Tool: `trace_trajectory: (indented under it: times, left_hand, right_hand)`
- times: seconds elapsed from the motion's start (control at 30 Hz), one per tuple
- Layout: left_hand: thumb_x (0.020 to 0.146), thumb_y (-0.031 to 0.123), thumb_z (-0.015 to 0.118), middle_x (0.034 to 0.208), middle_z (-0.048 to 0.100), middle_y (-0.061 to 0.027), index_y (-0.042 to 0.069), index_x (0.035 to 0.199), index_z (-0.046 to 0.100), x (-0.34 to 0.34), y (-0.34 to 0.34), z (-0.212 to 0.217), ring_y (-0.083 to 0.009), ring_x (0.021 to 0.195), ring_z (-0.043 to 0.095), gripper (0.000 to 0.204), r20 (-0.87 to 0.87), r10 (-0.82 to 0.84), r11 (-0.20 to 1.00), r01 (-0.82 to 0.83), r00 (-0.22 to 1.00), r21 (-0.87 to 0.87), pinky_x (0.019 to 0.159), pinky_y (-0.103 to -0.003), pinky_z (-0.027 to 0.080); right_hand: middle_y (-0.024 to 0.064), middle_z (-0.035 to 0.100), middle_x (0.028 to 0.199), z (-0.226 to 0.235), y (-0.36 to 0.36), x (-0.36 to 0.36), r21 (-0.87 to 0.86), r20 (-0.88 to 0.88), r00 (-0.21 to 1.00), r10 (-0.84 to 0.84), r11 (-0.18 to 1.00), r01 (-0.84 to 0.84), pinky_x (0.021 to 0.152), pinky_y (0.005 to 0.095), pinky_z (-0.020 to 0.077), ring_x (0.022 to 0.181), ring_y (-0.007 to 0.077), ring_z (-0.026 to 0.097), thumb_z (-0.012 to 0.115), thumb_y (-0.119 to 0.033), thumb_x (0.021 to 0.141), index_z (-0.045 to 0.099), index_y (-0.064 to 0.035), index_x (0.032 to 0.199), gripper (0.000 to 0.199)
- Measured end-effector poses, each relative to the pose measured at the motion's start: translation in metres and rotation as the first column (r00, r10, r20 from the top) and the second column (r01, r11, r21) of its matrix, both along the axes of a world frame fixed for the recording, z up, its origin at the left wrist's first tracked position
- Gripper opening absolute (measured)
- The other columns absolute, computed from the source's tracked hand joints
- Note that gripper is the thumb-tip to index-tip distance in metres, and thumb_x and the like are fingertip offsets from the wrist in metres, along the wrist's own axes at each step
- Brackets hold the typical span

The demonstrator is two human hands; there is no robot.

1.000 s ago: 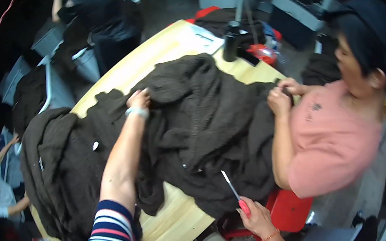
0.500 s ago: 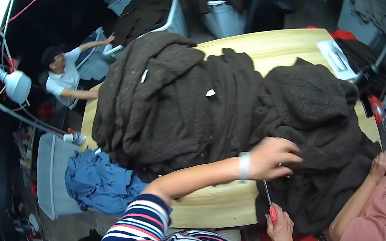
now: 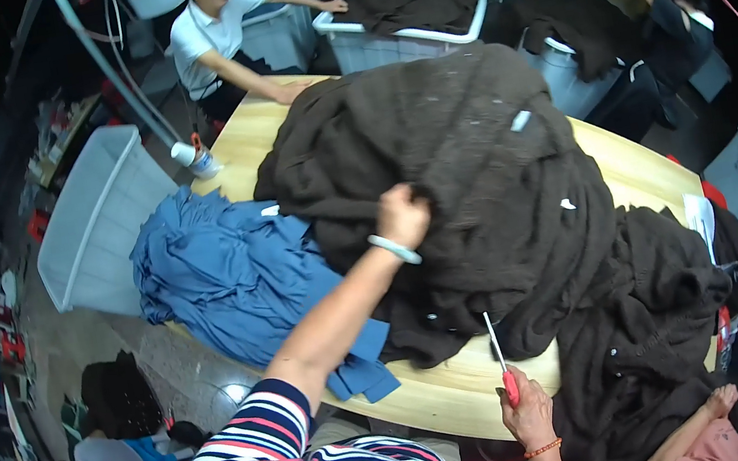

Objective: Inspecting garments and using scissors to trim loose threads at a work table.

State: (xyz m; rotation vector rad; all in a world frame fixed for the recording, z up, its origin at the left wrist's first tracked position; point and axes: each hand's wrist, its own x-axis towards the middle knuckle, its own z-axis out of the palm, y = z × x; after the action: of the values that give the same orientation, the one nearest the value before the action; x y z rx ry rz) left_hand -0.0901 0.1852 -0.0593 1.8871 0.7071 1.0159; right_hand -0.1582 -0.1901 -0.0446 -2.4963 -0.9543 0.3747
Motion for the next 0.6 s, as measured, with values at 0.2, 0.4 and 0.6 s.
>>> trace_trajectory:
  times: [0.2, 0.4, 0.6]
  left_hand:
    - [0.081, 0.026, 0.070, 0.129, 0.054, -0.0191, 0.002, 0.133, 0.048, -0.075, -0.017, 0.004, -0.0430, 0.129, 0.042, 0.061, -0.028, -0.377, 0.896, 0.372, 0.926, 0.245, 0.109, -0.048, 0.033]
    - [0.075, 0.021, 0.074, 0.125, 0.058, -0.0149, 0.009, 0.117, 0.063, -0.222, 0.073, -0.019, -0.0373, 0.125, 0.047, 0.045, -0.173, -0.197, 0.894, 0.249, 0.965, 0.373, 0.108, -0.047, 0.034]
    - [0.081, 0.035, 0.072, 0.146, 0.040, -0.0163, 0.012, 0.134, 0.052, -0.373, 0.165, -0.062, -0.0387, 0.140, 0.028, 0.061, -0.665, 0.211, 0.859, 0.188, 0.716, 0.476, 0.109, -0.059, 0.021]
  right_hand:
    - [0.0211, 0.062, 0.088, 0.020, 0.053, -0.037, -0.008, 0.025, 0.999, -0.038, 0.999, 0.038, 0.072, 0.0480, 0.0486, 0.082, 0.0408, 0.061, 0.067, -0.011, 0.084, 0.053, -0.0066, 0.126, 0.045]
    - [0.0233, 0.062, 0.095, 0.029, 0.130, -0.078, 0.001, -0.022, 0.996, 0.083, 0.997, -0.083, 0.076, 0.0433, 0.0491, 0.088, 0.0419, 0.061, 0.064, -0.008, 0.086, 0.055, -0.0042, 0.125, 0.041]
    - [0.0187, 0.065, 0.097, 0.029, 0.204, -0.098, -0.055, -0.108, 0.954, 0.278, 0.957, -0.285, 0.078, 0.0432, 0.0508, 0.088, 0.0362, 0.062, 0.067, -0.012, 0.084, 0.053, -0.0087, 0.127, 0.045]
